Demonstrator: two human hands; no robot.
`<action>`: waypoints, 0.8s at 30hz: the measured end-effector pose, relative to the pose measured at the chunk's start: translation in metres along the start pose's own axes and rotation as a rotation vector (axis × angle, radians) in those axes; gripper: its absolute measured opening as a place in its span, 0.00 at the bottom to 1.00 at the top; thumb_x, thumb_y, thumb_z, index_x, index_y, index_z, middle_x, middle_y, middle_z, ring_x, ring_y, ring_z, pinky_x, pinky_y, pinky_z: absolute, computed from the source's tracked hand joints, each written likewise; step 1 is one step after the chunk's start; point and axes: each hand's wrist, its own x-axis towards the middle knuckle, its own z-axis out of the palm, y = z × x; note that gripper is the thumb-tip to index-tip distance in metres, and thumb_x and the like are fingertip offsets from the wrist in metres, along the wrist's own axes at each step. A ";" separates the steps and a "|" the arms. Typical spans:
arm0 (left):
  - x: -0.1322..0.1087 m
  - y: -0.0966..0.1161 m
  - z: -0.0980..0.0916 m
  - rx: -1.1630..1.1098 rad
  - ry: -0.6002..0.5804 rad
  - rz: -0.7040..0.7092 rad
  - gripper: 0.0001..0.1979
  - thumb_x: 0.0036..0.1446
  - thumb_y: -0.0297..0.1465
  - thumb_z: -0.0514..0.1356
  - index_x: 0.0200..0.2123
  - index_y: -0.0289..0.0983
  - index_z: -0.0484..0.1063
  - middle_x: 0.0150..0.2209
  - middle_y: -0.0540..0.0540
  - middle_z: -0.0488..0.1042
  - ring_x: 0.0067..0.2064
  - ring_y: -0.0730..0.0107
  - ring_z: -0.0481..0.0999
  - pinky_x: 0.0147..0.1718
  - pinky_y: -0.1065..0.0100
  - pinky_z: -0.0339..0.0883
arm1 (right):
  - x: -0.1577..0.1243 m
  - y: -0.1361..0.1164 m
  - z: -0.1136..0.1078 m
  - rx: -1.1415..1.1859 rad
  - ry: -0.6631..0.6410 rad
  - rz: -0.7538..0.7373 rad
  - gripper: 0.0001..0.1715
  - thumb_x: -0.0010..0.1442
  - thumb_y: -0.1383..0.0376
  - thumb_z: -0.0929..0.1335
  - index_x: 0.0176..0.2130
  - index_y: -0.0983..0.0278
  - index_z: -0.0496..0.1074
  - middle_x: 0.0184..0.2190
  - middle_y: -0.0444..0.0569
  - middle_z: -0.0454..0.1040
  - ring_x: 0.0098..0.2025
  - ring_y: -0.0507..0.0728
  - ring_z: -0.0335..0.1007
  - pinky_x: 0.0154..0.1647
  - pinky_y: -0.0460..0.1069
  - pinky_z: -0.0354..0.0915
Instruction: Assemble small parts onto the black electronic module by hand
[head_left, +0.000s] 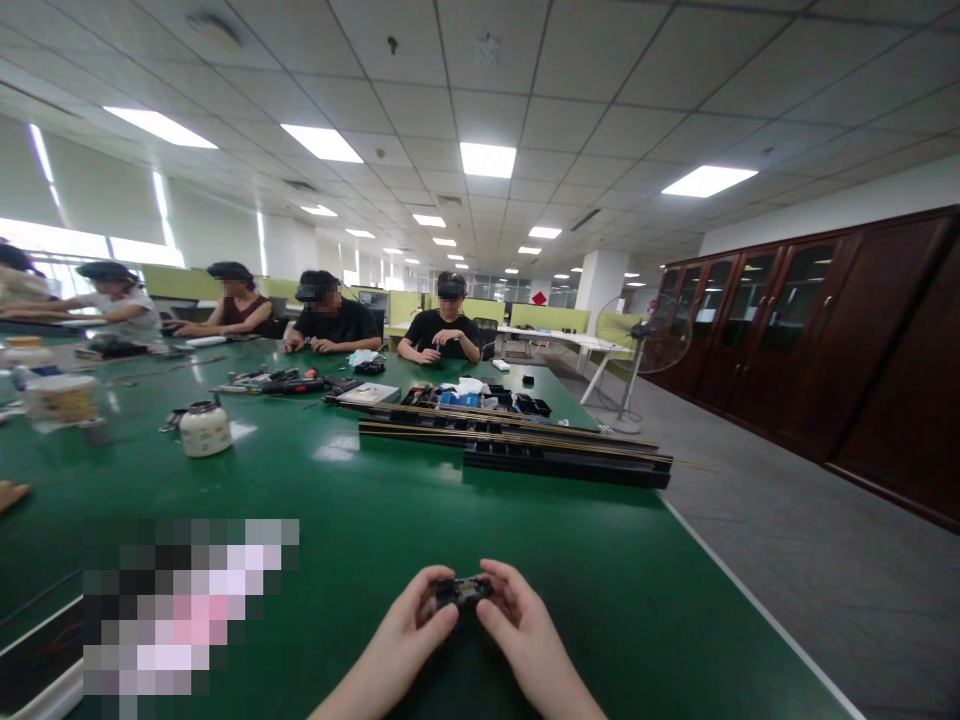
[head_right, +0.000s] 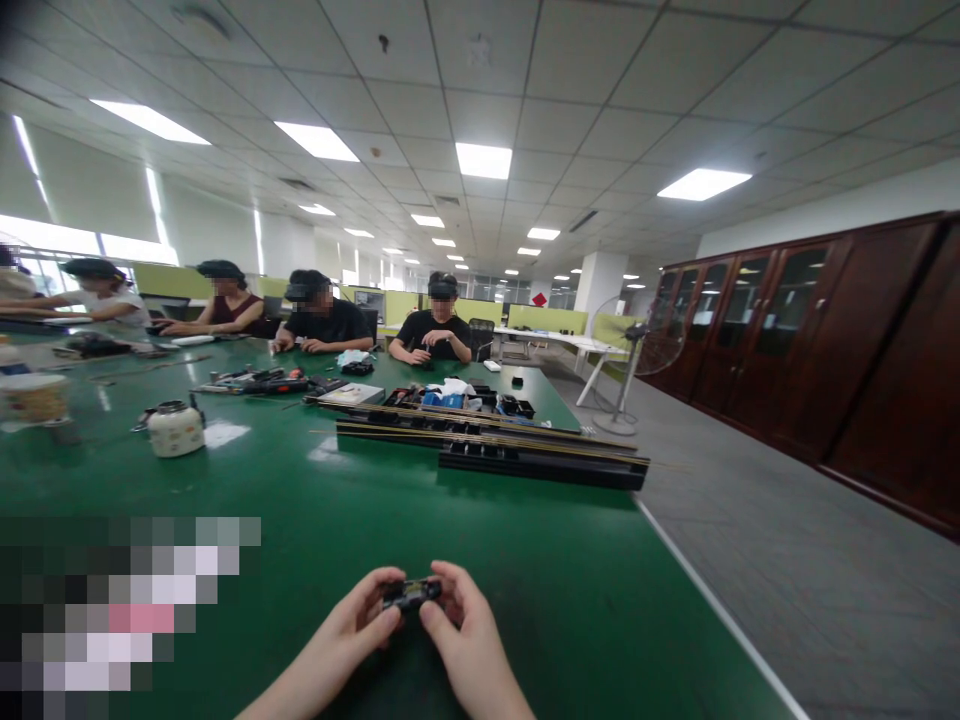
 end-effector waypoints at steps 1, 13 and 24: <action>0.000 0.000 0.000 -0.002 0.005 -0.002 0.20 0.45 0.39 0.62 0.41 0.39 0.64 0.42 0.44 0.73 0.41 0.63 0.72 0.37 0.66 0.64 | 0.000 0.002 0.000 0.011 0.007 -0.007 0.24 0.48 0.59 0.70 0.45 0.62 0.66 0.40 0.51 0.74 0.45 0.58 0.69 0.49 0.53 0.61; 0.002 0.010 0.010 0.102 0.038 -0.057 0.21 0.41 0.39 0.63 0.38 0.36 0.67 0.33 0.47 0.73 0.34 0.66 0.72 0.36 0.66 0.63 | 0.000 0.010 -0.003 0.108 0.116 -0.001 0.27 0.45 0.58 0.71 0.44 0.63 0.66 0.39 0.51 0.74 0.44 0.59 0.70 0.49 0.54 0.61; 0.018 0.007 0.018 0.029 0.145 -0.111 0.27 0.44 0.37 0.61 0.49 0.40 0.62 0.36 0.48 0.71 0.33 0.70 0.71 0.30 0.71 0.62 | 0.018 0.001 0.002 0.126 0.231 0.056 0.25 0.41 0.57 0.73 0.39 0.64 0.69 0.36 0.50 0.75 0.44 0.61 0.70 0.49 0.57 0.61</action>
